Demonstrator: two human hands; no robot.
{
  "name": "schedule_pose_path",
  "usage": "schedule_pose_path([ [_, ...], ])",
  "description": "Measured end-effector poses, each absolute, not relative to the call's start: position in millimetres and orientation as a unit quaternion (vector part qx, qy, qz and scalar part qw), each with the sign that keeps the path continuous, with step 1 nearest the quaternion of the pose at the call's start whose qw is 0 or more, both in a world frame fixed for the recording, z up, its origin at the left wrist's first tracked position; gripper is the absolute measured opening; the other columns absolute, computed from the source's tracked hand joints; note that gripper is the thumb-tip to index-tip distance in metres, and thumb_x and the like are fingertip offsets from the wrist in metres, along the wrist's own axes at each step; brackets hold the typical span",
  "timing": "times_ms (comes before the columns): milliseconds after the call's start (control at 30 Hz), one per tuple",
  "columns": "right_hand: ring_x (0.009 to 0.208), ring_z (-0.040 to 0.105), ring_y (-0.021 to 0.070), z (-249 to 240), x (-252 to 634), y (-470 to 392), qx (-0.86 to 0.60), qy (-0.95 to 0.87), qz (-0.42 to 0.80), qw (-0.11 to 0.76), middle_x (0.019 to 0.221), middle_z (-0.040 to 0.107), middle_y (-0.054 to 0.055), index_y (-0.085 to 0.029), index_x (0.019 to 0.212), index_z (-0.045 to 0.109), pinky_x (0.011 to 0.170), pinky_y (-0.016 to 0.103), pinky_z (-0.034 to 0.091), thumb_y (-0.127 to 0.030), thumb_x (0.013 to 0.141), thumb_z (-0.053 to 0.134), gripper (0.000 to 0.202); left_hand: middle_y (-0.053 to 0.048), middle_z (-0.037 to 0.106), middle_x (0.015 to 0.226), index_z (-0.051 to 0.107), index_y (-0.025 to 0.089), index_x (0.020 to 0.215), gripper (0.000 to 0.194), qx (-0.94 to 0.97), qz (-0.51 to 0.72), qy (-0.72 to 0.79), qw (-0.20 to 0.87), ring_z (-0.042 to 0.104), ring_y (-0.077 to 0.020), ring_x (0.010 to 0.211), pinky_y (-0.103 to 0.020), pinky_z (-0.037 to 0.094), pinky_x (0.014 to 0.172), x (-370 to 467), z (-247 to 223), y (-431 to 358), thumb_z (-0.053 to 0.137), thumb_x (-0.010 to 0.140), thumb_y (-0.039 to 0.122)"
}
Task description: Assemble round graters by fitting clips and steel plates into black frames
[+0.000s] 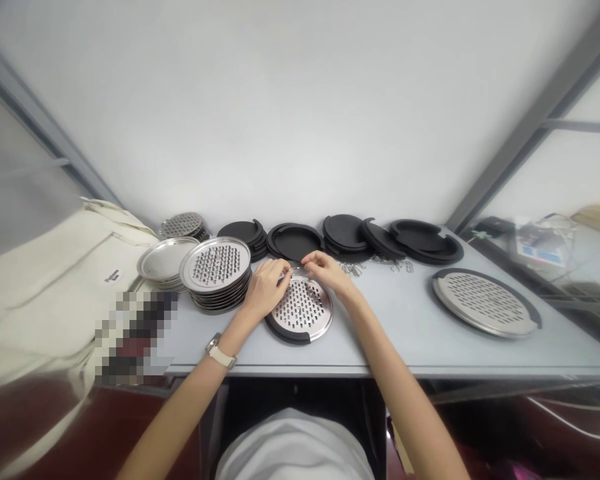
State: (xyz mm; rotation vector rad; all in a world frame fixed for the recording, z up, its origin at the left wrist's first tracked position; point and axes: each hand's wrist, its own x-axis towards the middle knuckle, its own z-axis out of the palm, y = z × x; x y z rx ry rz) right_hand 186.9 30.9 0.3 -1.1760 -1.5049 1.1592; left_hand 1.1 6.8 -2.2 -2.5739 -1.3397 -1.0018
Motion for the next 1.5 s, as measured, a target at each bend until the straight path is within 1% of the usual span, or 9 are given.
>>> schedule_pose_path([
  [100, 0.083, 0.061, 0.0183, 2.8, 186.2, 28.5, -0.446, -0.633, 0.468, 0.425, 0.087, 0.069, 0.003, -0.02, 0.085, 0.069, 0.077, 0.03, 0.046, -0.035, 0.075, 0.065, 0.019, -0.002, 0.06, 0.087, 0.051, 0.02, 0.091, 0.008, -0.84, -0.326, -0.433, 0.038, 0.055, -0.019, 0.087, -0.033, 0.042, 0.081, 0.9, -1.9, 6.7, 0.046, 0.097, 0.02],
  [167, 0.084, 0.062, 0.0191, 3.8, 185.3, 27.1, -0.429, -0.65, 0.476, 0.409, 0.089, 0.07, 0.004, -0.019, 0.087, 0.071, 0.076, 0.03, 0.047, -0.037, 0.075, 0.067, 0.022, -0.003, 0.06, 0.09, 0.052, 0.019, 0.093, 0.009, -0.84, -0.327, -0.431, 0.041, 0.054, -0.0191, 0.088, -0.033, 0.042, 0.081, 0.8, -1.5, 6.6, 0.045, 0.098, 0.021],
  [333, 0.062, 0.055, 0.014, 3.5, 184.0, 26.1, -0.415, -0.673, 0.477, 0.384, 0.066, 0.065, -0.001, -0.018, 0.085, 0.073, 0.061, 0.027, 0.042, -0.038, 0.072, 0.073, 0.023, -0.004, 0.059, 0.094, 0.053, 0.019, 0.098, 0.012, -0.837, -0.337, -0.428, 0.044, 0.055, -0.0192, 0.09, -0.033, 0.043, 0.084, 1.3, -1.0, 6.8, 0.041, 0.099, 0.021],
  [400, 0.058, 0.052, 0.0131, 3.0, 183.5, 26.4, -0.411, -0.677, 0.478, 0.381, 0.062, 0.062, -0.002, -0.018, 0.081, 0.072, 0.059, 0.027, 0.041, -0.038, 0.072, 0.073, 0.023, -0.005, 0.059, 0.095, 0.053, 0.019, 0.098, 0.014, -0.838, -0.338, -0.426, 0.043, 0.055, -0.0191, 0.091, -0.033, 0.044, 0.084, 1.6, -1.2, 6.9, 0.04, 0.099, 0.02],
  [667, 0.079, 0.061, 0.0183, -1.0, 180.8, 28.8, -0.393, -0.654, 0.491, 0.42, 0.082, 0.066, 0.002, -0.02, 0.079, 0.062, 0.076, 0.031, 0.048, -0.04, 0.074, 0.069, 0.022, -0.008, 0.059, 0.103, 0.048, 0.017, 0.113, 0.018, -0.834, -0.36, -0.417, 0.022, 0.056, -0.0211, 0.098, -0.036, 0.045, 0.088, 1.7, -2.4, 7.1, 0.038, 0.098, 0.017],
  [867, 0.084, 0.062, 0.0181, 2.4, 181.5, 28.3, -0.394, -0.627, 0.492, 0.458, 0.082, 0.067, 0.003, -0.021, 0.082, 0.056, 0.085, 0.033, 0.046, -0.046, 0.082, 0.062, 0.026, -0.008, 0.059, 0.102, 0.047, 0.017, 0.11, 0.018, -0.836, -0.36, -0.413, 0.012, 0.056, -0.0214, 0.097, -0.036, 0.045, 0.087, 1.8, -3.5, 7.0, 0.039, 0.095, 0.013],
  [1233, 0.065, 0.052, 0.0137, 3.3, 184.5, 28.5, -0.431, -0.618, 0.47, 0.461, 0.067, 0.058, -0.002, -0.018, 0.078, 0.064, 0.068, 0.028, 0.041, -0.048, 0.078, 0.069, 0.031, -0.008, 0.059, 0.103, 0.047, 0.017, 0.11, 0.019, -0.841, -0.364, -0.399, -0.004, 0.056, -0.0216, 0.097, -0.037, 0.045, 0.087, 2.4, -4.2, 7.0, 0.038, 0.094, 0.012],
  [1400, 0.074, 0.059, 0.0161, 1.4, 184.3, 30.6, -0.435, -0.602, 0.471, 0.475, 0.074, 0.065, 0.0, -0.019, 0.08, 0.06, 0.079, 0.031, 0.045, -0.05, 0.079, 0.066, 0.032, -0.006, 0.057, 0.098, 0.048, 0.017, 0.103, 0.015, -0.841, -0.378, -0.383, -0.046, 0.055, -0.0204, 0.093, -0.035, 0.045, 0.086, 8.3, 0.4, -7.9, 0.038, 0.092, 0.011],
  [1500, 0.082, 0.063, 0.0181, 2.0, 184.8, 30.2, -0.43, -0.6, 0.478, 0.476, 0.081, 0.068, 0.003, -0.021, 0.083, 0.058, 0.084, 0.034, 0.047, -0.053, 0.08, 0.064, 0.033, -0.003, 0.056, 0.09, 0.049, 0.018, 0.093, 0.012, -0.866, -0.334, -0.36, -0.092, 0.054, -0.0185, 0.088, -0.034, 0.045, 0.085, 11.2, 10.3, -35.2, 0.04, 0.091, 0.011],
])
